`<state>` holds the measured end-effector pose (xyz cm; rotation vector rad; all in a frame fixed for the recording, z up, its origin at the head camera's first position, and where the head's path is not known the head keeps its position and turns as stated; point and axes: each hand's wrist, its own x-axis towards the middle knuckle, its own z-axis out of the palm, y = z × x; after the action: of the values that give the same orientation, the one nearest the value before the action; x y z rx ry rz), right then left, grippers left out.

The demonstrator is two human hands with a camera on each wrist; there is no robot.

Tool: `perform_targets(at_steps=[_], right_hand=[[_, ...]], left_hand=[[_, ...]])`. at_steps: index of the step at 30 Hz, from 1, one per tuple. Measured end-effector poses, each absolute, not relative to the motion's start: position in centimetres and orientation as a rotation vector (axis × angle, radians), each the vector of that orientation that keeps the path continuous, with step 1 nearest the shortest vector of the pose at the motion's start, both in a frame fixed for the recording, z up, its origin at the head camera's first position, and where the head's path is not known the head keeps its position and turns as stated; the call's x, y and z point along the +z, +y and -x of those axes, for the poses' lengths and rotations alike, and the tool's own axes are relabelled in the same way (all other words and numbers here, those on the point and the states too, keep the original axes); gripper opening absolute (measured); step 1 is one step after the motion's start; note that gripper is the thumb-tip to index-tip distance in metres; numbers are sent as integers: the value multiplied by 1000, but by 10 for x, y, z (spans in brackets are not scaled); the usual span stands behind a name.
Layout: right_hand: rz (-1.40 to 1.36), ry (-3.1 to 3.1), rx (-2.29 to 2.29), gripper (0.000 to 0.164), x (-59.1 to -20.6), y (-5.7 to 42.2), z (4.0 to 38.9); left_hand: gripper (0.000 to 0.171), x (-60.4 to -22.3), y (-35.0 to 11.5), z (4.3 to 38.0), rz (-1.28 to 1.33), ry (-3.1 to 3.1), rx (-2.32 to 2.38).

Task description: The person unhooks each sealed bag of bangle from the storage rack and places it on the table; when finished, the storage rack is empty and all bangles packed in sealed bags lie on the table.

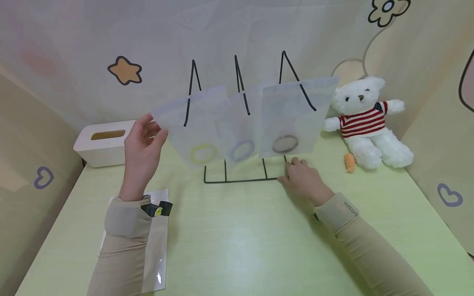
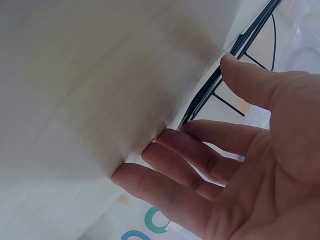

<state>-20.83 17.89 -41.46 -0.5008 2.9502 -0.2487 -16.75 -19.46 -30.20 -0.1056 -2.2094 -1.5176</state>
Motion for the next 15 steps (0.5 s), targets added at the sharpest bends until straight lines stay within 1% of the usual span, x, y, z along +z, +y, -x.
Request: perform_targets(at_steps=[5,15], right_hand=[[500,2947,-244,50,-415,179,209],[493,2948,-236,50,-416,179,210]], left_hand=[[36,-300,-193,167,133,-2184,-1542],[28,-301,-190,169,150,-2175,-1535]])
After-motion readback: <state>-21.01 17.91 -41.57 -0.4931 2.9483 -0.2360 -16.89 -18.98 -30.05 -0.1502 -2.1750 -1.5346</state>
